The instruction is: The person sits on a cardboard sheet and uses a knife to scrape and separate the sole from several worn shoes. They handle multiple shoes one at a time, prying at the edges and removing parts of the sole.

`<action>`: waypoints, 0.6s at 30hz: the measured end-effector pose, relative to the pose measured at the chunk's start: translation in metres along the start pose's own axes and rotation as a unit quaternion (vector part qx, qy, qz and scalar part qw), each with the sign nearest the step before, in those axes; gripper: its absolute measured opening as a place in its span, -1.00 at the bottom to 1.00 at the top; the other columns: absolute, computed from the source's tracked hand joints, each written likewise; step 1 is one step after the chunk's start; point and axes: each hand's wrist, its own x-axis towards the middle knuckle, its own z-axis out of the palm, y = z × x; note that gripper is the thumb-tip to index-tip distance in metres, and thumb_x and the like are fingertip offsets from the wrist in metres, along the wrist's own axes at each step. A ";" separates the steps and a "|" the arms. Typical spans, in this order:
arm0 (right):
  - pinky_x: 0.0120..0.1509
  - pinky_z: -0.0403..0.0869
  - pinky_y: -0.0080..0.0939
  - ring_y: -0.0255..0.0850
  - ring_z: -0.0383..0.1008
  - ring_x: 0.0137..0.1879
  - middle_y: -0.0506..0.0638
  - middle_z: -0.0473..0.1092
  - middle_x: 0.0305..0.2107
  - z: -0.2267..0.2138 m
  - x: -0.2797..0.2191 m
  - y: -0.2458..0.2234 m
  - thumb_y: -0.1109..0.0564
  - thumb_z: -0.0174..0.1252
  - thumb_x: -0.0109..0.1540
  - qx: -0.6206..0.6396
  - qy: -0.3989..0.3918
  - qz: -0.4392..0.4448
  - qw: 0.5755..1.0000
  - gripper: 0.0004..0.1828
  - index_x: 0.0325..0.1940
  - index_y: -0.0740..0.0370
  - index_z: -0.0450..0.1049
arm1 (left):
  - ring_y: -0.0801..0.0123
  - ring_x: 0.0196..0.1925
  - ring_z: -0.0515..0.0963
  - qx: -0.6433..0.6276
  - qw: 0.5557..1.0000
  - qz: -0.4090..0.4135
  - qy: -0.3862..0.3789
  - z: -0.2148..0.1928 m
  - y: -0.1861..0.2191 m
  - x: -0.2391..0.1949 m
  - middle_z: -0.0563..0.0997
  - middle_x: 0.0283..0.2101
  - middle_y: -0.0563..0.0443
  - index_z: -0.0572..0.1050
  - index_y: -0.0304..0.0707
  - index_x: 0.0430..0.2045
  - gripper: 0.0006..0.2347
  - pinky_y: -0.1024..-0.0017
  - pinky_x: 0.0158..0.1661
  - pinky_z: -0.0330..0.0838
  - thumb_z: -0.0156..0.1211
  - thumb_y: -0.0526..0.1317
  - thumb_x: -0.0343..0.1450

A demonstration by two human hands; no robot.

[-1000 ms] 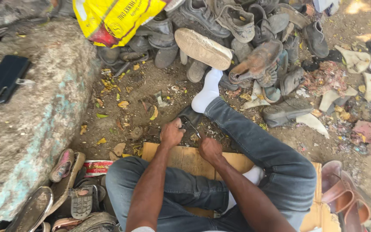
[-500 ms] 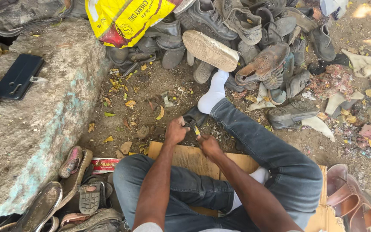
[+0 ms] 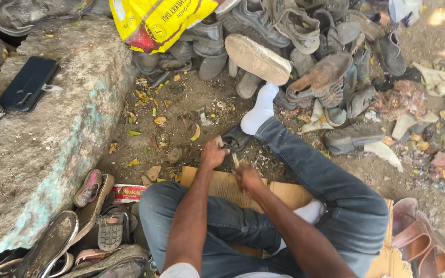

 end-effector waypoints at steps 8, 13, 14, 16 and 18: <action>-0.73 0.02 -0.26 -0.38 0.02 -0.74 -0.20 0.17 -0.71 -0.018 0.026 0.014 0.06 0.04 0.38 0.103 -0.068 0.051 0.991 -0.88 -0.11 0.12 0.40 | 0.30 -0.43 0.53 -0.017 1.000 -0.007 -0.024 0.003 0.001 0.001 0.58 -0.50 -0.12 0.42 -0.37 -0.59 -0.75 0.25 -0.34 0.42 0.47 -0.31 0.18; -0.71 0.28 -0.15 -0.23 0.29 -0.78 -0.06 0.30 -0.76 0.008 0.035 0.027 -0.07 -0.02 0.44 -0.253 0.040 -0.137 0.957 -0.57 -0.30 0.32 0.45 | 0.32 -0.45 0.51 -0.026 0.999 0.019 0.013 -0.002 0.000 0.002 0.56 -0.52 -0.14 0.40 -0.36 -0.61 -0.74 0.29 -0.34 0.42 0.50 -0.34 0.15; -0.69 0.24 -0.15 -0.24 0.24 -0.76 -0.07 0.28 -0.76 0.008 0.026 0.034 -0.04 0.01 0.41 -0.224 0.052 -0.128 0.965 -0.64 -0.29 0.28 0.45 | 0.32 -0.45 0.49 -0.024 0.999 0.017 0.015 0.000 -0.002 0.004 0.55 -0.52 -0.15 0.39 -0.36 -0.61 -0.72 0.30 -0.34 0.42 0.51 -0.34 0.15; -0.66 0.14 -0.14 -0.27 0.14 -0.73 -0.09 0.22 -0.74 0.008 0.009 0.041 0.02 0.06 0.36 -0.160 0.080 -0.102 0.979 -0.77 -0.28 0.19 0.46 | 0.36 -0.43 0.51 -0.056 0.998 0.029 0.016 0.008 -0.008 0.004 0.58 -0.50 -0.11 0.36 -0.36 -0.63 -0.71 0.33 -0.34 0.43 0.50 -0.36 0.14; -0.66 0.17 -0.09 -0.22 0.18 -0.75 -0.04 0.24 -0.76 0.013 0.004 0.030 0.03 0.06 0.33 -0.192 0.061 -0.092 0.975 -0.83 -0.24 0.13 0.45 | 0.44 -0.40 0.56 -0.120 0.991 0.060 0.022 0.010 -0.014 0.007 0.64 -0.45 -0.01 0.33 -0.35 -0.67 -0.72 0.37 -0.34 0.45 0.45 -0.39 0.15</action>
